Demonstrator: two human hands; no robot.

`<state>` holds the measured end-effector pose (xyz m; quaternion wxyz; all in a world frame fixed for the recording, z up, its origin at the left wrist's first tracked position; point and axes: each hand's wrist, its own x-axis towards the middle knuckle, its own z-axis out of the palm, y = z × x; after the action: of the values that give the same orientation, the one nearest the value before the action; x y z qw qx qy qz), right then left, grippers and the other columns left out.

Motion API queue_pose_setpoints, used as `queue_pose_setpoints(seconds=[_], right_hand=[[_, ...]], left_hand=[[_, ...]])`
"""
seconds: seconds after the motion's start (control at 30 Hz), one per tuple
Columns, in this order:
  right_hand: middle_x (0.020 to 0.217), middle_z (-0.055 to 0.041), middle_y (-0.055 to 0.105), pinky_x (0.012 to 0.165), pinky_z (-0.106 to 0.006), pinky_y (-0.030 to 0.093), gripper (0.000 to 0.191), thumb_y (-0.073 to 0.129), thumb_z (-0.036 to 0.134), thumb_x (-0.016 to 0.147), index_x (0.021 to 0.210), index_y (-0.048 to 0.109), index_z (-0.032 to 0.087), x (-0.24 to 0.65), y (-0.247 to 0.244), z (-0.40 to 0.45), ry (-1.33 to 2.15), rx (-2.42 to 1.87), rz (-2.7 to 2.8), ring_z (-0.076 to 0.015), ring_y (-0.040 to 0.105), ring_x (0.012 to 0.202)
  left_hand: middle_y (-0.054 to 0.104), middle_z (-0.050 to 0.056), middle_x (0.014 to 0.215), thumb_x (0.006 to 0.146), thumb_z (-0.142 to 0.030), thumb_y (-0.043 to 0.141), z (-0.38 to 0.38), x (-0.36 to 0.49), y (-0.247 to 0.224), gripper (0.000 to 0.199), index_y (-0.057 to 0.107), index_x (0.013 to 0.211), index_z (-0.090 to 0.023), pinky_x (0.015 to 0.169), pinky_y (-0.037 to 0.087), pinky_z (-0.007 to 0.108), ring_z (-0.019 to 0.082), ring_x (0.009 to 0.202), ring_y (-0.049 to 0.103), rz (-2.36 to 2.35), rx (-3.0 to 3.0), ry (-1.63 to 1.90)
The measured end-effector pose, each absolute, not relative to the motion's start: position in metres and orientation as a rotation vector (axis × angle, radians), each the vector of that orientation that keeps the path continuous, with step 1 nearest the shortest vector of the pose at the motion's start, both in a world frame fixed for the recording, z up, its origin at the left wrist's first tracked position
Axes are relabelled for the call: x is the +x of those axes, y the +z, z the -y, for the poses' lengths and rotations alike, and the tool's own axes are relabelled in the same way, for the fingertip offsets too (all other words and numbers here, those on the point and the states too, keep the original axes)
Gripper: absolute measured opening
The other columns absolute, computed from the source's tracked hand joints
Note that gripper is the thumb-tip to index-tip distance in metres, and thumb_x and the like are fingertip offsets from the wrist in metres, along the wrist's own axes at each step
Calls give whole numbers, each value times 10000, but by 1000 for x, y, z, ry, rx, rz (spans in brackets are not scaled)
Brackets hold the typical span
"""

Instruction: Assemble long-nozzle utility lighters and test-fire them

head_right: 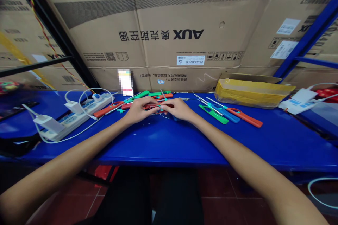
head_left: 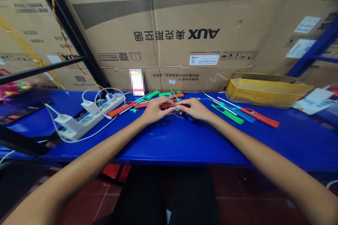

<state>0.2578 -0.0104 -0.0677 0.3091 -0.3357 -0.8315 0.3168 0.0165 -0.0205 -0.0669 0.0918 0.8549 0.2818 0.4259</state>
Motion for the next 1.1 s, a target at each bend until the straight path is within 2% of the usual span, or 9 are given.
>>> queue_pose_setpoints(seconds=[0.2,0.33,0.47,0.6,0.83,0.93,1.1], right_hand=[[793,-35,751,685,-300,432,317,611,446,998,1032,806,199,259,-66,10,825,-905,2191,-172,624,717],[780,-54,746,561,-283,374,550,495,639,1031,969,793,181,260,-65,12,944,-941,2129,-145,551,585],[790,-79,765,528,-281,378,676,449,721,1025,1109,822,164,260,-63,14,1062,-985,2034,-150,550,552],[800,-90,773,540,-282,384,670,436,682,1046,1201,825,159,259,-62,16,1065,-994,2015,-152,552,568],[733,-54,736,555,-289,373,631,395,618,1079,1192,833,179,259,-65,17,924,-1014,2059,-158,550,571],[728,-43,741,570,-295,375,569,389,532,1090,1197,834,195,259,-66,17,847,-1008,2088,-161,558,572],[876,-50,808,657,-306,433,475,429,345,1026,1278,802,193,260,-66,14,837,-967,2101,-175,620,652]], left_hand=[[812,61,1045,958,-384,781,19,17,-69,208,762,1051,-199,882,609,375,228,952,767,-845,2536,1250],[813,58,1059,949,-362,786,18,17,-70,195,758,1055,-201,892,608,384,233,961,771,-862,2536,1240],[814,58,1069,947,-350,781,17,16,-71,187,757,1058,-201,903,607,392,238,968,772,-883,2539,1231],[813,62,1079,952,-365,774,18,16,-70,200,754,1065,-202,916,606,397,240,980,770,-899,2555,1209],[801,63,1086,969,-376,758,19,16,-69,213,743,1096,-206,916,600,404,244,992,758,-910,2580,1193],[776,71,1110,981,-372,751,20,17,-68,222,725,1129,-209,911,591,398,242,1008,736,-885,2624,1234],[706,98,1175,1005,-372,728,21,17,-65,277,669,1233,-226,967,546,436,268,1113,654,-850,2783,1341]])
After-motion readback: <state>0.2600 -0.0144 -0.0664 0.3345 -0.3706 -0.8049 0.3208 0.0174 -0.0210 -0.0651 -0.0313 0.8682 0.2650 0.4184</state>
